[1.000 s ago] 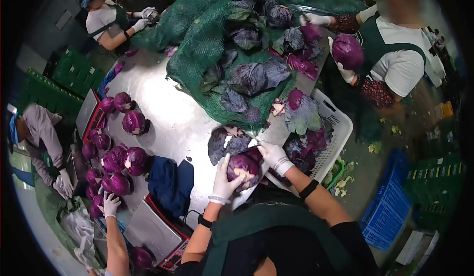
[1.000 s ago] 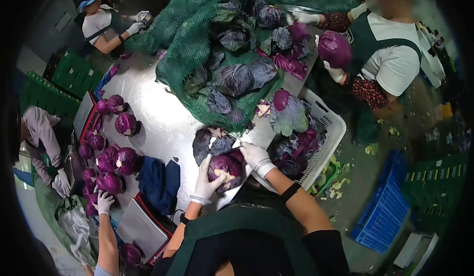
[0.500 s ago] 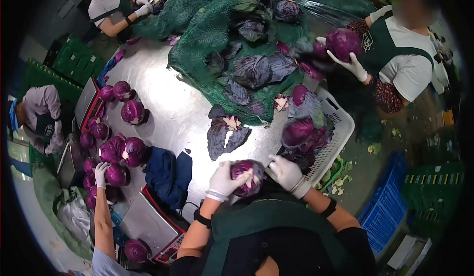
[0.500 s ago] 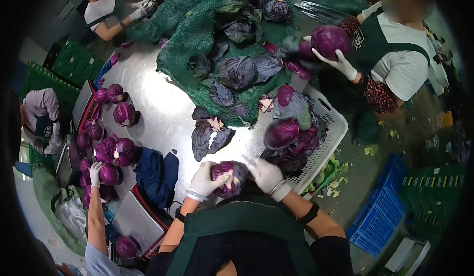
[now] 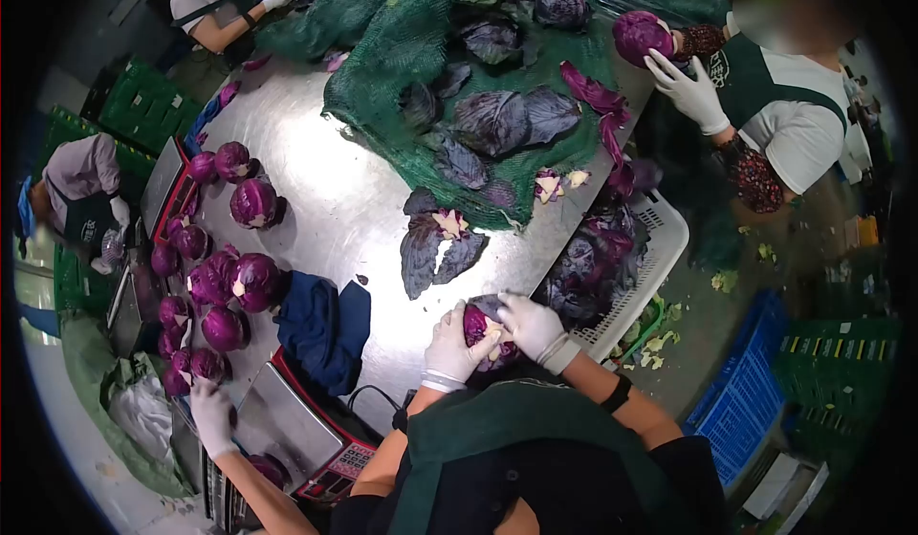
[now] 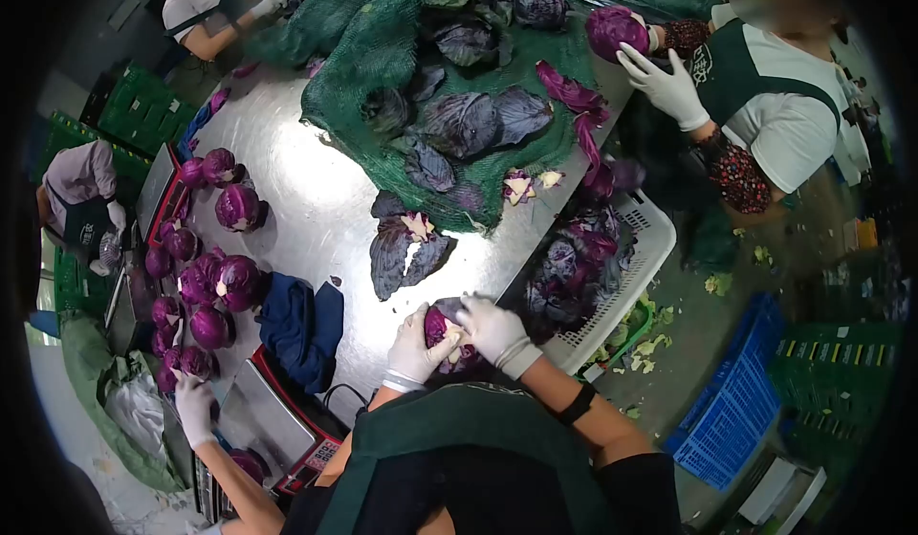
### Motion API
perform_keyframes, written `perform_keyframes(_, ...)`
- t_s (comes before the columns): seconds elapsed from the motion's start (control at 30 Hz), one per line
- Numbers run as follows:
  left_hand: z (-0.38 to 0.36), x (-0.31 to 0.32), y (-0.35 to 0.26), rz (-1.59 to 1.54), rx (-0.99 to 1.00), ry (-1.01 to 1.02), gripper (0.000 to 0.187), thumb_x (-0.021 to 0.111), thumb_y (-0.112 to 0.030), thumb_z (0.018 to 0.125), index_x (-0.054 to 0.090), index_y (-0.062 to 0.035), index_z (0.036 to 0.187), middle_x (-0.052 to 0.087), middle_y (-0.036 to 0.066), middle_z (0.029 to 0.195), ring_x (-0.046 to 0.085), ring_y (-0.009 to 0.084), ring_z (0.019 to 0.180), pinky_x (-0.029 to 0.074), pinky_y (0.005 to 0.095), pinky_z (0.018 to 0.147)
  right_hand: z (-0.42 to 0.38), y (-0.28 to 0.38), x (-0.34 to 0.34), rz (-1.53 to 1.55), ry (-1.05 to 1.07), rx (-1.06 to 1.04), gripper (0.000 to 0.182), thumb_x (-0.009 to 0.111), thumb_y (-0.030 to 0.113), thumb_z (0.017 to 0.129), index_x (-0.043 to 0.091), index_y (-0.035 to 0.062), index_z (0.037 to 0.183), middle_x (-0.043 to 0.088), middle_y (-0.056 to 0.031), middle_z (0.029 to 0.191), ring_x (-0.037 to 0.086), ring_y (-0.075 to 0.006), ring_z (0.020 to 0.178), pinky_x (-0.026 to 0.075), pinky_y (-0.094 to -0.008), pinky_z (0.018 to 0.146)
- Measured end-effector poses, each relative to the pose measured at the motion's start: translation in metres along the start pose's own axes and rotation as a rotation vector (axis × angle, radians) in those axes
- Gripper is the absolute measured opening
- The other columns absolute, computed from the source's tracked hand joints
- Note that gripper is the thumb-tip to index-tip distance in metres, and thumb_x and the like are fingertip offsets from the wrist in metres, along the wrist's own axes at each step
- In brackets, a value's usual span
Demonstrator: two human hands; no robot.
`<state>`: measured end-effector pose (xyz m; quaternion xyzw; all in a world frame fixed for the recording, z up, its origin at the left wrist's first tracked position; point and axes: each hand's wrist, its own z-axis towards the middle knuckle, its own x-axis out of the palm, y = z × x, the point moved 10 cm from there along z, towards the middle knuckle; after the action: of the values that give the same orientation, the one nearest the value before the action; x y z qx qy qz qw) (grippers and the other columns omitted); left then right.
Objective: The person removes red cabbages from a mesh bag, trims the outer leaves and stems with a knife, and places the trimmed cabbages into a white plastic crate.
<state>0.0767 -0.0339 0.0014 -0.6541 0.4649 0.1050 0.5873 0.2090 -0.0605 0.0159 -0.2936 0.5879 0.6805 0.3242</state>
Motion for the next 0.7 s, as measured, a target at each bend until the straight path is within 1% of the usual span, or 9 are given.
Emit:
perform_keyframes(0.17, -0.001, 0.001, -0.006, -0.013, 0.205, 0.038, 0.081, 0.067, -0.046, 0.073, 0.036, -0.0016, 0.132, 0.045, 0.022, 0.126, 0.045, 0.038, 0.112, 0.038, 0.0419, 0.095, 0.0, -0.105, 0.042, 0.306, 0.098, 0.432, 0.02, 0.046, 0.025, 0.09, 0.056, 0.0075, 0.09, 0.061, -0.0135, 0.075, 0.059, -0.0316, 0.062, 0.048, -0.0377, 0.057)
perform_keyframes(0.2, -0.004, -0.002, 0.002, -0.134, 0.25, 0.041, 0.079, 0.068, -0.042, 0.073, 0.035, -0.0014, 0.133, 0.045, 0.022, 0.126, 0.045, 0.0379, 0.113, 0.037, 0.0416, 0.096, -0.011, -0.12, 0.041, 0.659, 0.159, 0.826, 0.017, 0.047, 0.023, 0.09, 0.054, 0.0072, 0.091, 0.059, -0.0125, 0.071, 0.059, -0.0272, 0.06, 0.047, -0.0343, 0.055)
perform_keyframes(0.23, -0.01, -0.005, 0.011, -0.255, 0.293, 0.047, 0.078, 0.068, -0.039, 0.073, 0.035, -0.0011, 0.133, 0.044, 0.023, 0.127, 0.044, 0.0379, 0.114, 0.036, 0.0413, 0.098, 0.002, -0.153, 0.042, 0.216, -0.086, 0.246, 0.019, 0.053, 0.024, 0.088, 0.052, 0.0052, 0.094, 0.059, -0.0121, 0.073, 0.058, -0.0213, 0.062, 0.046, -0.0312, 0.054)
perform_keyframes(0.3, -0.02, -0.006, 0.026, -0.28, 0.315, 0.021, 0.077, 0.068, -0.035, 0.075, 0.031, 0.0012, 0.133, 0.045, 0.024, 0.125, 0.045, 0.0346, 0.116, 0.037, 0.0395, 0.097, -0.008, -0.169, 0.007, 0.662, -0.122, 0.756, 0.022, 0.06, 0.026, 0.085, 0.053, 0.0065, 0.095, 0.058, -0.0056, 0.072, 0.056, -0.0141, 0.057, 0.047, -0.0269, 0.053)
perform_keyframes(0.43, -0.033, 0.004, 0.062, -0.593, 0.017, -0.038, 0.08, 0.07, -0.031, 0.076, 0.025, 0.0068, 0.131, 0.046, 0.025, 0.12, 0.049, 0.0287, 0.112, 0.039, 0.0359, 0.096, 0.013, -0.036, -0.045, 0.375, 0.065, 0.264, 0.057, 0.075, 0.027, 0.07, 0.05, 0.0039, 0.116, 0.064, -0.0153, 0.098, 0.063, -0.0226, 0.092, 0.048, -0.0313, 0.081)
perform_keyframes(0.5, -0.036, 0.004, 0.061, -0.501, 0.0, -0.109, 0.083, 0.073, -0.031, 0.074, 0.025, 0.008, 0.13, 0.045, 0.025, 0.119, 0.049, 0.0296, 0.111, 0.039, 0.0363, 0.096, 0.001, 0.008, -0.024, 0.231, 0.17, 0.144, 0.049, 0.067, 0.037, 0.073, 0.052, 0.0031, 0.105, 0.061, -0.0184, 0.096, 0.062, -0.0317, 0.084, 0.051, -0.0369, 0.073)
perform_keyframes(0.57, -0.036, 0.002, 0.052, -0.438, 0.027, -0.101, 0.087, 0.075, -0.031, 0.071, 0.024, 0.0083, 0.129, 0.045, 0.025, 0.118, 0.05, 0.0296, 0.11, 0.04, 0.0363, 0.095, -0.006, 0.025, -0.01, -0.104, 0.275, 0.181, 0.033, 0.06, 0.034, 0.077, 0.053, 0.0046, 0.091, 0.061, -0.0176, 0.085, 0.062, -0.0327, 0.074, 0.051, -0.0406, 0.063)
perform_keyframes(0.63, -0.036, -0.004, 0.046, -0.398, 0.049, -0.113, 0.089, 0.076, -0.03, 0.07, 0.024, 0.0083, 0.13, 0.045, 0.025, 0.119, 0.05, 0.0299, 0.109, 0.04, 0.0361, 0.095, -0.002, -0.005, -0.01, 0.029, 0.091, 0.174, 0.022, 0.056, 0.027, 0.078, 0.053, 0.0057, 0.084, 0.061, -0.0165, 0.077, 0.061, -0.0329, 0.067, 0.049, -0.0436, 0.056)
perform_keyframes(0.7, -0.038, -0.001, 0.053, -0.45, 0.022, -0.084, 0.09, 0.077, -0.031, 0.069, 0.023, 0.0083, 0.13, 0.043, 0.025, 0.12, 0.048, 0.0303, 0.111, 0.039, 0.0371, 0.096, 0.002, -0.057, -0.016, 0.067, 0.145, 0.391, 0.033, 0.058, 0.031, 0.078, 0.056, 0.0066, 0.1, 0.061, -0.0183, 0.084, 0.062, -0.0332, 0.071, 0.05, -0.043, 0.061)
